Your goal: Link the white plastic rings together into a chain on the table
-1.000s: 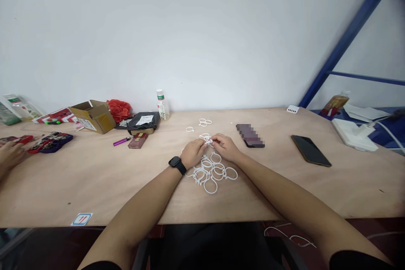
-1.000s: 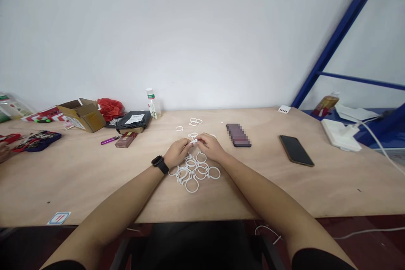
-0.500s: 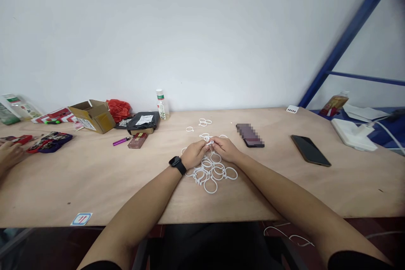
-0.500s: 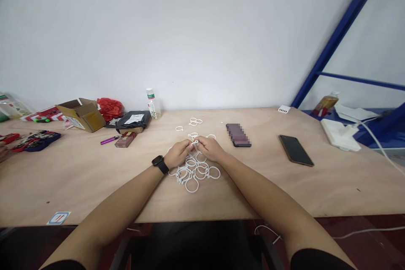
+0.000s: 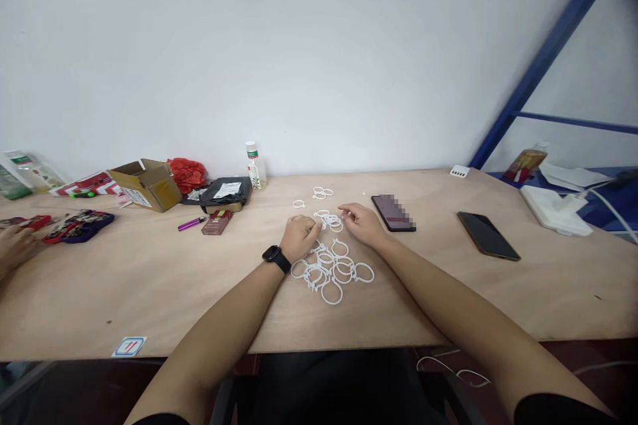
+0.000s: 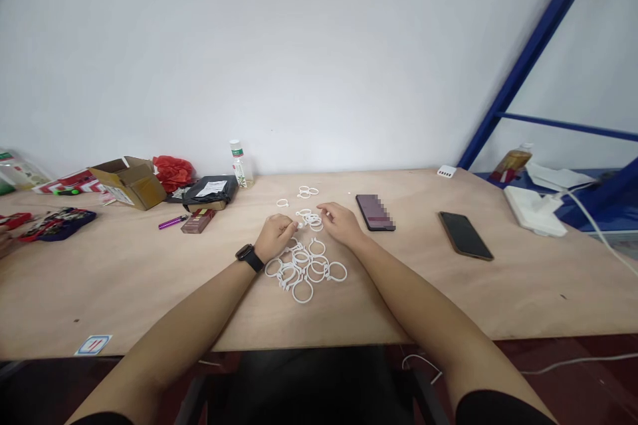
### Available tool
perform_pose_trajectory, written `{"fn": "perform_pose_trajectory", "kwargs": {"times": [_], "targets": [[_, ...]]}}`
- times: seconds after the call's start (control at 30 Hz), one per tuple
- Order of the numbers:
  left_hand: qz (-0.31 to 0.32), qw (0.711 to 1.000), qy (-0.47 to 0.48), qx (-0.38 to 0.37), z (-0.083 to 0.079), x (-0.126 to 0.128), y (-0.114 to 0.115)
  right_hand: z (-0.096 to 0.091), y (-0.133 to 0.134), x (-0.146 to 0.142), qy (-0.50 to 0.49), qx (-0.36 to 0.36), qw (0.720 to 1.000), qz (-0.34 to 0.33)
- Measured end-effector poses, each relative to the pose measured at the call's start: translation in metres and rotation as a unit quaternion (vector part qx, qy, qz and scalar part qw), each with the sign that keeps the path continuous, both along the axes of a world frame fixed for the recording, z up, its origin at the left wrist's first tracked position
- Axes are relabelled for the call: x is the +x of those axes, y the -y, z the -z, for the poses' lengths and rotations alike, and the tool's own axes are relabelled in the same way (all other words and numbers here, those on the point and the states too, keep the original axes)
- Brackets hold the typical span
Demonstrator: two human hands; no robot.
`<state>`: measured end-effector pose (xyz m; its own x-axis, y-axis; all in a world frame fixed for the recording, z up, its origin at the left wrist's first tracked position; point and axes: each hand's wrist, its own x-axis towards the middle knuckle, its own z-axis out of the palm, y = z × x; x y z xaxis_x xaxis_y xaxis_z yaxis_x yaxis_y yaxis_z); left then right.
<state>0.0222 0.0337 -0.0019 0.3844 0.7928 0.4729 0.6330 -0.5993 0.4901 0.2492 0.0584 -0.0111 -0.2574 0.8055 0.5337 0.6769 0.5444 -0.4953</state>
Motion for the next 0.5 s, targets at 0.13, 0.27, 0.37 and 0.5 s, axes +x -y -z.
{"fn": "perform_pose_trajectory", "kwargs": {"times": [0.13, 0.27, 0.37, 0.5], "targets": [[-0.006, 0.999, -0.04, -0.03, 0.0, 0.002, 0.003, 0.005, -0.013, 0.017, 0.077, -0.045, 0.995, 0.05], [0.004, 0.996, -0.066, -0.052, -0.002, 0.006, 0.009, 0.013, -0.019, 0.02, 0.141, -0.088, 0.985, 0.04], [-0.004, 0.997, -0.054, -0.047, -0.003, 0.007, 0.01, 0.016, -0.02, 0.018, 0.134, -0.076, 0.987, 0.038], [-0.007, 1.0, -0.001, -0.018, -0.001, 0.005, 0.007, 0.01, -0.016, 0.011, 0.03, -0.044, 0.998, 0.018]]}}
